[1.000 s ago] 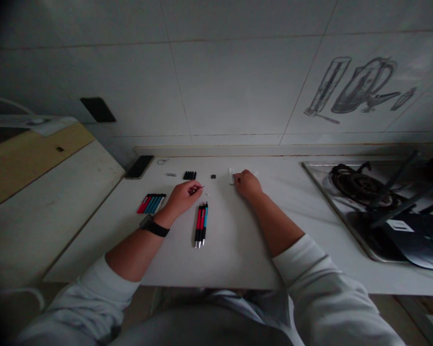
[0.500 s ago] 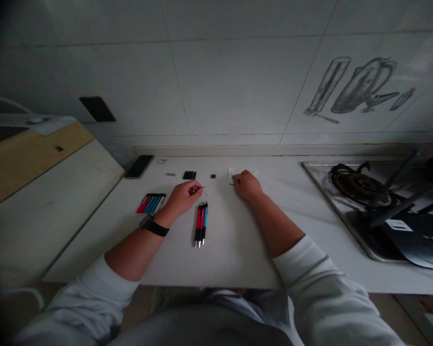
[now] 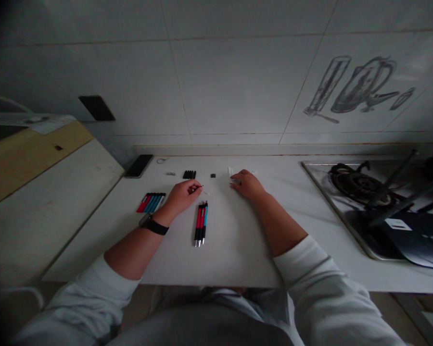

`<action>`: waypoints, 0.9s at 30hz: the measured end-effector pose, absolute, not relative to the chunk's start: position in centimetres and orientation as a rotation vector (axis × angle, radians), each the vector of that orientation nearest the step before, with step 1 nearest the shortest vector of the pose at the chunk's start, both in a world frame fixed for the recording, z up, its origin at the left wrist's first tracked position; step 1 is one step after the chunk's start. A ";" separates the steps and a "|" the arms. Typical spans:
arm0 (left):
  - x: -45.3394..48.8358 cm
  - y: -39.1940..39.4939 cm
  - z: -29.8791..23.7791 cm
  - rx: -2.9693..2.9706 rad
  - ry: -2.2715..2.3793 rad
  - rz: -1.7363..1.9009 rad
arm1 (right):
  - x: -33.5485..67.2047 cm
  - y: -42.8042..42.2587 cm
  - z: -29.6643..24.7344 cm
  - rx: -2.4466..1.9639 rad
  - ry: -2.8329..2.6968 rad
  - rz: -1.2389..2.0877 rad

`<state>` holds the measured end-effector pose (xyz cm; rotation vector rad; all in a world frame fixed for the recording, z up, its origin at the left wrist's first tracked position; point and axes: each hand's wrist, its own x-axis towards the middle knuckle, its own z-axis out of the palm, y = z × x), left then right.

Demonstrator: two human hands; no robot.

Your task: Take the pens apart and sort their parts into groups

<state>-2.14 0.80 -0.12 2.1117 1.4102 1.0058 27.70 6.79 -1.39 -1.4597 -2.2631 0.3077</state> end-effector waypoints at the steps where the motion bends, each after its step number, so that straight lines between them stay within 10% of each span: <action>1: -2.1 0.8 -0.1 2.112 1.407 1.002 | 27.8 6.8 -1.4 -1.457 -2.261 0.312; 27: -2.2 1.0 -0.3 2.118 1.428 0.969 | 27.4 6.8 -1.4 -1.357 -2.211 0.240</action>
